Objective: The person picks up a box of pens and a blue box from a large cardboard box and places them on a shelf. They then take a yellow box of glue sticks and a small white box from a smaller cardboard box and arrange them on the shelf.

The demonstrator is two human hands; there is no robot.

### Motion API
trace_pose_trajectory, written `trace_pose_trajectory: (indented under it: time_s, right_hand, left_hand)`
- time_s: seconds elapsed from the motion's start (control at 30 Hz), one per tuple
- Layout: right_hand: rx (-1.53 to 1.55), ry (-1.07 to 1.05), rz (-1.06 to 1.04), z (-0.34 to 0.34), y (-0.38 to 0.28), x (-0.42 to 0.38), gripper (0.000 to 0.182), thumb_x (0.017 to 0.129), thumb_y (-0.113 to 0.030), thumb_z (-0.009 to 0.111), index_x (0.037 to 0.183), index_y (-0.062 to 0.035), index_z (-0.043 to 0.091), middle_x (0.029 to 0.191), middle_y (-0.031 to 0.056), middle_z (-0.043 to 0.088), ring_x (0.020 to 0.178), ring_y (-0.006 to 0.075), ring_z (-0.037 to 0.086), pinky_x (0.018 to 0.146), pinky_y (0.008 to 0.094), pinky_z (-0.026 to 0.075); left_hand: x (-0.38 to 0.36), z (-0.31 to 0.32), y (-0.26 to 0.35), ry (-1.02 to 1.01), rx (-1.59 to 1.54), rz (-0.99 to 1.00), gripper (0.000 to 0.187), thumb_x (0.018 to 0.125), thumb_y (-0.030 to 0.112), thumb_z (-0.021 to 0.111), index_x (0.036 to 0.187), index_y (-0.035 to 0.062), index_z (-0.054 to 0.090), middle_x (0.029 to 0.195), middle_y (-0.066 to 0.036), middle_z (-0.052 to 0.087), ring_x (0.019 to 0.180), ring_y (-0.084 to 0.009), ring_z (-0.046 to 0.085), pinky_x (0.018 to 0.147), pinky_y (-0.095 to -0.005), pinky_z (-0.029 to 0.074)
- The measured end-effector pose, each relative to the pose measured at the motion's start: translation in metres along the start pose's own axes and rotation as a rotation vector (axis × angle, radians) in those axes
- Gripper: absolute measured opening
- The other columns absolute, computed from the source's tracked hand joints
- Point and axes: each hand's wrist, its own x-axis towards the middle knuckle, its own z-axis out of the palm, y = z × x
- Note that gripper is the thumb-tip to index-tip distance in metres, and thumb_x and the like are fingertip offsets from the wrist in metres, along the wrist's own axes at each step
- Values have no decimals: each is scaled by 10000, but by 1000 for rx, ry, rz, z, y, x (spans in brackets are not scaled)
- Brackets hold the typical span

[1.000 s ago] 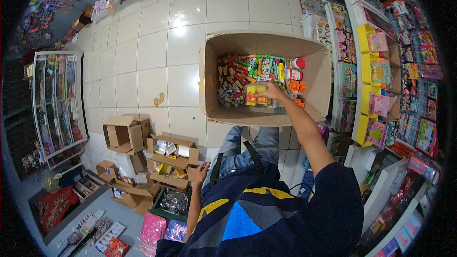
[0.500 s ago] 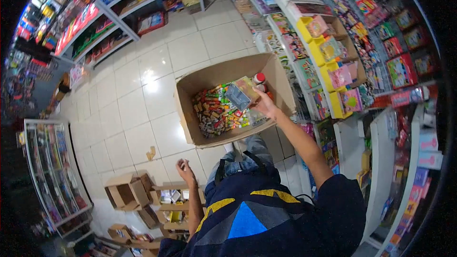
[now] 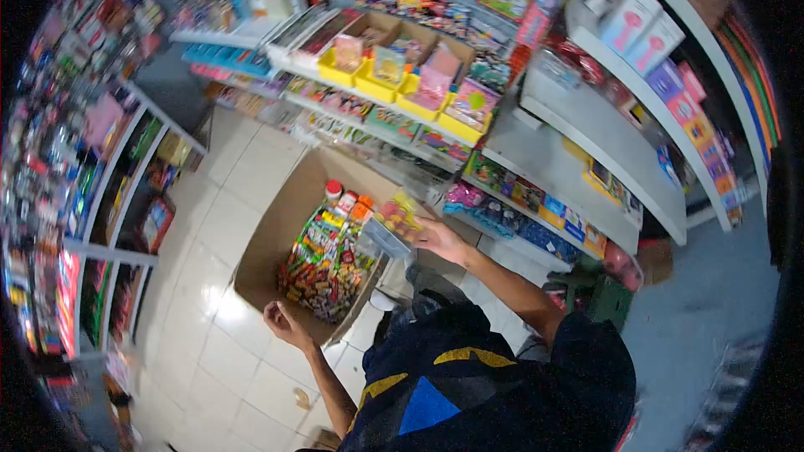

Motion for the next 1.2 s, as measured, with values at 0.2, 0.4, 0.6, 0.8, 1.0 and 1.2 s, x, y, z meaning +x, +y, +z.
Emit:
trace_pose_trajectory:
  time_s: [0.2, 0.4, 0.6, 0.8, 1.0, 1.2]
  right_hand:
    - [-244, 273, -520, -48, -65, -64, 732, 787, -157, 695, 1376, -168, 262, 1240, 124, 467, 1081, 218, 542, 867, 368, 491]
    - [-625, 535, -917, -73, -179, -110, 788, 715, -100, 756, 1352, -158, 296, 1263, 120, 431, 1148, 232, 467, 922, 361, 444]
    - [-832, 620, -1156, -101, -296, -127, 866, 645, -90, 810, 1352, -173, 316, 1241, 127, 452, 1160, 263, 452, 970, 378, 398]
    - [-1127, 621, -1165, -145, -357, -124, 894, 658, -146, 811, 1385, -181, 292, 1275, 169, 439, 1202, 294, 428, 1013, 388, 359]
    - [-1149, 516, -1030, -187, -374, -107, 868, 674, -202, 811, 1384, -190, 312, 1332, 163, 399, 1250, 301, 386, 1040, 397, 332]
    - [-1181, 546, -1055, -192, -384, -97, 993, 626, -219, 839, 1409, -161, 231, 1421, 178, 286, 1322, 319, 293, 1092, 430, 262]
  left_hand:
    - [7, 57, 27, -321, 107, 203, 168, 922, 180, 575, 985, 26, 560, 809, -26, 547, 665, -92, 467, 600, -252, 396]
    - [0, 88, 1, -597, 92, 120, 104, 889, 101, 567, 911, 2, 541, 788, -65, 546, 707, -150, 488, 658, -286, 407]
    - [-23, 111, 5, -860, 293, 171, 176, 848, 116, 613, 946, -24, 567, 863, -154, 607, 795, -303, 566, 723, -376, 436]
    - [-54, 120, -21, -942, 330, 318, 169, 836, 117, 613, 963, 11, 577, 886, -164, 612, 854, -351, 563, 758, -416, 430]
    - [-85, 121, -76, -802, 250, 76, 230, 814, 125, 635, 1008, 17, 576, 939, -161, 609, 910, -344, 556, 826, -424, 417]
    - [-91, 120, -46, -799, 360, 302, 284, 798, 138, 636, 1039, 15, 553, 954, -175, 590, 922, -375, 542, 805, -436, 427]
